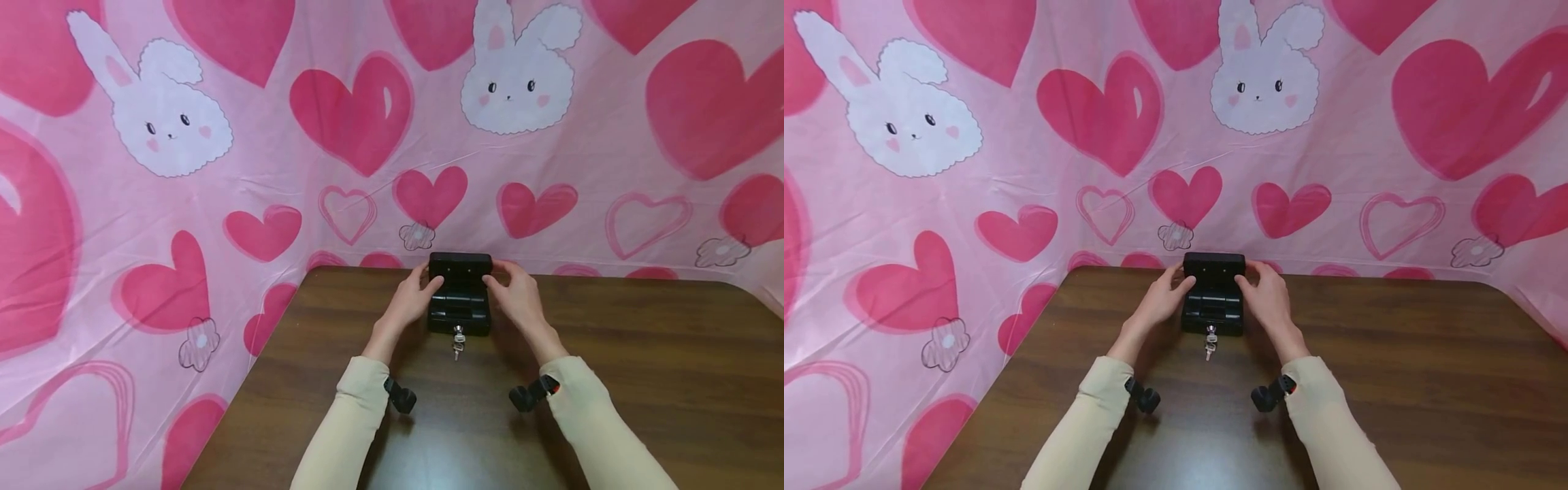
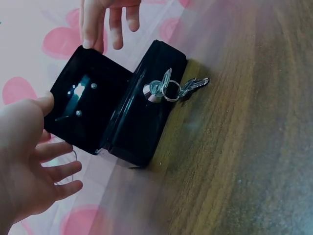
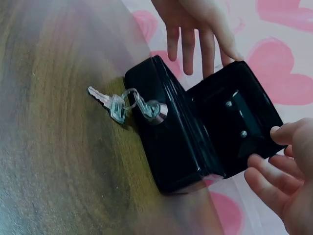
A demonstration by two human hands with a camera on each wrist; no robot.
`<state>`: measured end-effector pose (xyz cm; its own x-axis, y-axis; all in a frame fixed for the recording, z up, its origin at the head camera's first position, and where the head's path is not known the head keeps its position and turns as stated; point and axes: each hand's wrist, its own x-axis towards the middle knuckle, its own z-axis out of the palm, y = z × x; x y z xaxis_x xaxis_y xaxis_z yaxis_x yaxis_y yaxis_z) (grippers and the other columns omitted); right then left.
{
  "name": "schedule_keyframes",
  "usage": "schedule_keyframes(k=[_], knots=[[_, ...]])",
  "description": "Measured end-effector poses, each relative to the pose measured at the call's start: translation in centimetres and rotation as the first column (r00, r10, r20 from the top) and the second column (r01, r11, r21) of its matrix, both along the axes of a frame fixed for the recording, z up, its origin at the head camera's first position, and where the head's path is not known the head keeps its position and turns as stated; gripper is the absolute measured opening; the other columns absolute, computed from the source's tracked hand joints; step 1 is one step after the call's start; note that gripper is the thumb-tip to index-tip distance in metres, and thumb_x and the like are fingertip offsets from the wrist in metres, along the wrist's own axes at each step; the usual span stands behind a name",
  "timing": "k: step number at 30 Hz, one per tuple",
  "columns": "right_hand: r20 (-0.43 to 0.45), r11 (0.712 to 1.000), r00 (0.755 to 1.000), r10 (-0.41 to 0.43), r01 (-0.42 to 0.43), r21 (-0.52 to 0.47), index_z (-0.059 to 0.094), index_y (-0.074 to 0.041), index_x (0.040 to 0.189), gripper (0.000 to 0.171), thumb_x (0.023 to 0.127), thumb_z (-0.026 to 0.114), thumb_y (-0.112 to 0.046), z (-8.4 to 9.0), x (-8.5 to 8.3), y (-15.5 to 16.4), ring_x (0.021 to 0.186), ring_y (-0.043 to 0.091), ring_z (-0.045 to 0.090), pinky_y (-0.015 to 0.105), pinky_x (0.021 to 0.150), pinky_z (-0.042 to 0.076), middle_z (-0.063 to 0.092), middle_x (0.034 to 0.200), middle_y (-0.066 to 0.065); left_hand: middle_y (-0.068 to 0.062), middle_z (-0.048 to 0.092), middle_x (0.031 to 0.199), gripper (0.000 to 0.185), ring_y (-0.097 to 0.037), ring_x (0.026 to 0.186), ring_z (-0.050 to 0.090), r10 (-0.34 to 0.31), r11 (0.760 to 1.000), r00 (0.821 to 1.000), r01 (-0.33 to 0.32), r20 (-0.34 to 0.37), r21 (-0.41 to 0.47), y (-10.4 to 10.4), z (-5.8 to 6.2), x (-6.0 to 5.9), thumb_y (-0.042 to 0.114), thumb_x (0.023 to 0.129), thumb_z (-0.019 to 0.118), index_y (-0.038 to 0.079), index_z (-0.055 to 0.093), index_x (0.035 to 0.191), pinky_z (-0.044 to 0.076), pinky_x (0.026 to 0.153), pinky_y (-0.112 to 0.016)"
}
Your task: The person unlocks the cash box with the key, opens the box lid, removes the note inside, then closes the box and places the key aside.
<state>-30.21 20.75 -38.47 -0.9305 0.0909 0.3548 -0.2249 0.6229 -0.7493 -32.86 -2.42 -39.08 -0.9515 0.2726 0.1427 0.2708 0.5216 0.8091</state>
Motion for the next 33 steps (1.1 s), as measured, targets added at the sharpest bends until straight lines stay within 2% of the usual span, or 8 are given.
schedule_keyframes(k=[3,5,7,12,16,24,29,33], knots=[[0.031,0.998,0.999,0.033,-0.031,-0.063,0.054,-0.007,0.141,0.048,0.098,0.063,-0.026,-0.3,-0.2,0.2,0.075,0.027,0.070,0.039,0.061,0.060,0.062,0.132,0.019,-0.009,0.040,0.158,0.074,-0.029,0.143,0.042,-0.002,1.000,1.000,0.002,0.018,-0.002,0.1,-0.2,-0.1,0.054,0.099,0.050,0.016,0.026,0.158,0.036,0.116,-0.050],[0.052,0.994,0.997,0.058,-0.053,-0.098,0.051,-0.007,0.144,0.052,0.097,0.064,-0.025,-0.5,-0.3,0.4,0.072,0.021,0.070,0.039,0.060,0.060,0.061,0.133,0.020,-0.009,0.039,0.158,0.076,-0.029,0.144,0.041,-0.001,1.000,1.000,0.001,0.027,-0.006,0.2,-0.5,-0.3,0.055,0.099,0.050,0.015,0.025,0.158,0.035,0.116,-0.051],[0.073,0.988,0.993,0.096,-0.086,-0.130,0.047,-0.006,0.146,0.056,0.097,0.065,-0.025,-0.7,-0.4,0.5,0.073,0.020,0.071,0.041,0.061,0.060,0.058,0.137,0.021,-0.010,0.039,0.158,0.076,-0.030,0.144,0.040,0.001,1.000,1.000,-0.001,0.028,-0.002,0.3,-0.6,-0.4,0.054,0.099,0.050,0.013,0.025,0.158,0.034,0.117,-0.051],[0.101,0.972,0.979,0.178,-0.158,-0.174,0.039,-0.006,0.151,0.065,0.095,0.068,-0.025,-1.0,-0.6,0.8,0.086,0.040,0.071,0.047,0.063,0.060,0.051,0.144,0.022,-0.010,0.039,0.158,0.075,-0.028,0.145,0.039,0.015,1.000,1.000,-0.016,0.011,0.015,0.6,-0.9,-0.8,0.053,0.099,0.051,0.012,0.028,0.157,0.032,0.118,-0.049],[0.106,0.971,0.975,0.194,-0.176,-0.160,0.038,-0.008,0.151,0.066,0.095,0.067,-0.026,-1.0,-0.4,1.0,0.089,0.044,0.069,0.048,0.064,0.060,0.049,0.146,0.021,-0.009,0.039,0.158,0.074,-0.028,0.145,0.039,0.019,1.000,1.000,-0.019,0.008,0.020,0.6,-1.0,-0.8,0.052,0.099,0.051,0.013,0.027,0.157,0.032,0.118,-0.050],[0.108,0.988,0.983,0.151,-0.146,-0.052,0.045,-0.010,0.146,0.061,0.095,0.068,-0.033,-1.1,0.6,1.2,0.072,0.039,0.064,0.039,0.056,0.057,0.053,0.138,0.021,-0.012,0.046,0.153,0.068,-0.028,0.143,0.042,0.005,1.000,0.999,-0.005,-0.047,0.013,0.0,-0.7,0.1,0.048,0.100,0.053,0.008,0.038,0.152,0.033,0.118,-0.047],[0.106,0.988,0.982,0.154,-0.152,-0.024,0.049,-0.008,0.143,0.060,0.093,0.069,-0.034,-1.5,1.4,1.3,0.066,0.031,0.060,0.031,0.052,0.053,0.053,0.132,0.020,-0.012,0.051,0.149,0.062,-0.028,0.139,0.046,0.003,1.000,0.998,-0.003,-0.061,0.004,-0.7,-0.7,0.8,0.045,0.100,0.054,0.008,0.044,0.149,0.036,0.116,-0.045],[0.118,0.989,0.982,0.149,-0.148,-0.020,0.050,-0.008,0.142,0.060,0.093,0.070,-0.035,-2.0,2.1,1.3,0.068,0.025,0.058,0.032,0.052,0.054,0.054,0.132,0.020,-0.011,0.053,0.147,0.061,-0.026,0.137,0.050,-0.010,0.999,0.998,0.008,-0.057,-0.031,-1.2,-1.1,1.2,0.048,0.100,0.053,0.010,0.046,0.147,0.038,0.115,-0.044]])
